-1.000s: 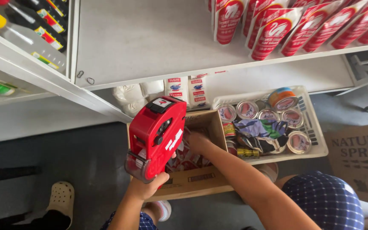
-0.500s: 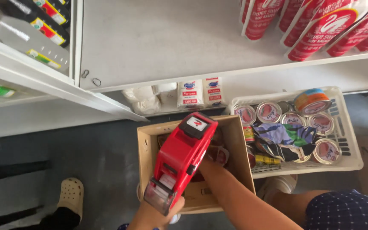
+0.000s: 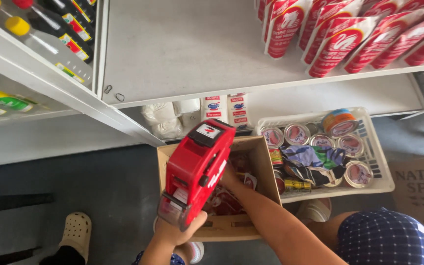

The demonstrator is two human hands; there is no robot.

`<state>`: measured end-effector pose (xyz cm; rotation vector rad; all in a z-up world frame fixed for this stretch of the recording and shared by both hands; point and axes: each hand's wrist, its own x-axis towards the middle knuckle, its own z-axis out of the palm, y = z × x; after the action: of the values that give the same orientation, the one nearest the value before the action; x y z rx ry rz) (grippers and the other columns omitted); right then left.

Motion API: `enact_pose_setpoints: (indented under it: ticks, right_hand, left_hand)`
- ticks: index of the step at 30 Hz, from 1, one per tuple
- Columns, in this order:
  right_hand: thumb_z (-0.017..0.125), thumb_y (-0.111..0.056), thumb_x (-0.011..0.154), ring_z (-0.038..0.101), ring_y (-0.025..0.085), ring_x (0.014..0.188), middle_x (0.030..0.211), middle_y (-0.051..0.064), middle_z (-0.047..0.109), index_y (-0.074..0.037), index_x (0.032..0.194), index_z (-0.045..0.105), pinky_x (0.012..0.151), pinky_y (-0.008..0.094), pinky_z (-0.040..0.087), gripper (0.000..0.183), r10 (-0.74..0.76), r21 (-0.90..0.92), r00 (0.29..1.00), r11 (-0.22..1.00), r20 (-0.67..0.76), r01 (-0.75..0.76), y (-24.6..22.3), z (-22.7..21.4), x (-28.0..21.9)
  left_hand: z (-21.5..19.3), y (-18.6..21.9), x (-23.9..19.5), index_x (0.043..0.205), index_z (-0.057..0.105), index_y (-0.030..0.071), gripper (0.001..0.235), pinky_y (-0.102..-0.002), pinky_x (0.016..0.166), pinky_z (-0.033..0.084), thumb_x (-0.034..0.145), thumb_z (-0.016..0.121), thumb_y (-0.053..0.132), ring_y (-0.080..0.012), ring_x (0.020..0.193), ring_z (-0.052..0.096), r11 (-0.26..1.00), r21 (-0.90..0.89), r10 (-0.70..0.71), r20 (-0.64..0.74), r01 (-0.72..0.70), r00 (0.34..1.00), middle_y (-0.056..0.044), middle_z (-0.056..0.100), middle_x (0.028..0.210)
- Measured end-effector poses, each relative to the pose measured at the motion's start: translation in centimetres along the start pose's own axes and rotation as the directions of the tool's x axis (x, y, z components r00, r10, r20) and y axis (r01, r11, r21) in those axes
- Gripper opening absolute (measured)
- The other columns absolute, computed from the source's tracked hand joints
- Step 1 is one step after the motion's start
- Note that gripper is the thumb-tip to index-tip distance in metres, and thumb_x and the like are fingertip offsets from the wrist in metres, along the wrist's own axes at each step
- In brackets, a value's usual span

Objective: Labeling condiment pouches with a price gun and arranging them on a storage shelf.

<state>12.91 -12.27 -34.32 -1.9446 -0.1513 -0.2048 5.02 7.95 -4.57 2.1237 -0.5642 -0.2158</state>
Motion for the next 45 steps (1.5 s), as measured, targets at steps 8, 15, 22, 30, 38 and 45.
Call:
enact_pose_setpoints:
  ticks: [8,15,22,30,38,45]
  right_hand:
    - [0.061,-0.02,0.102,0.062,0.01,0.072,0.075,0.007,0.07,0.001,0.097,0.073,0.068,0.03,0.052,0.025,0.243,0.173,0.968,0.952,0.063,-0.251,-16.8,-9.4,1.1]
    - [0.053,-0.02,0.111,0.057,0.004,0.081,0.089,0.001,0.067,0.0,0.104,0.066,0.072,0.025,0.05,0.025,0.18,0.469,0.978,0.876,-0.103,-0.111,-22.1,-15.8,-3.3]
    - [0.044,-0.024,0.109,0.064,0.013,0.075,0.086,0.005,0.07,-0.003,0.106,0.062,0.07,0.029,0.053,0.028,0.461,0.773,0.885,0.584,-0.064,-0.248,-22.3,-18.2,-6.4]
    - [0.06,-0.017,0.1,0.067,0.013,0.086,0.094,0.004,0.072,-0.005,0.111,0.062,0.081,0.032,0.056,0.016,0.363,0.801,0.927,0.525,0.095,-0.288,-25.4,-20.8,-5.3]
    - [0.07,-0.017,0.093,0.071,0.018,0.097,0.108,0.01,0.075,-0.001,0.128,0.067,0.088,0.038,0.058,0.039,0.392,0.792,0.897,0.473,0.202,-0.386,-24.0,-22.1,-5.0]
    - [0.061,-0.028,0.098,0.073,0.02,0.095,0.106,0.013,0.078,0.0,0.125,0.07,0.086,0.038,0.059,0.04,0.427,0.742,0.861,0.475,0.274,-0.472,-24.3,-23.1,-4.8]
  left_hand:
    - [0.0,0.3,0.7,0.101,0.067,0.005,0.023,-0.041,0.071,0.053,0.087,0.074,0.022,-0.0273,0.082,0.068,0.989,0.056,0.146,-0.408,-0.135,0.901,-0.01,0.071,0.091]
    - [3.4,3.2,2.2,0.098,0.065,0.002,0.046,-0.042,0.068,0.052,0.084,0.081,0.043,-0.0299,0.078,0.066,0.984,0.081,0.175,-0.456,-0.155,0.872,-0.011,0.069,0.087]
    - [7.6,8.3,4.0,0.092,0.065,0.005,0.055,-0.039,0.068,0.057,0.067,0.093,0.045,-0.0273,0.07,0.07,0.995,-0.075,0.037,-0.334,-0.066,0.942,-0.009,0.07,0.078]
    - [9.5,8.1,6.2,0.109,0.063,0.004,0.053,-0.037,0.075,0.057,0.072,0.093,0.028,-0.0258,0.086,0.071,0.968,-0.079,0.185,-0.424,-0.239,0.887,-0.011,0.072,0.095]
    - [9.1,8.5,6.2,0.106,0.068,0.004,0.042,-0.036,0.076,0.059,0.077,0.089,0.025,-0.0211,0.083,0.074,0.966,-0.228,0.03,-0.361,-0.119,0.932,-0.009,0.077,0.094]
    - [9.2,9.2,5.6,0.106,0.07,0.005,0.042,-0.035,0.076,0.06,0.075,0.09,0.022,-0.0194,0.085,0.076,0.954,-0.279,0.011,-0.326,-0.107,0.945,-0.007,0.079,0.093]
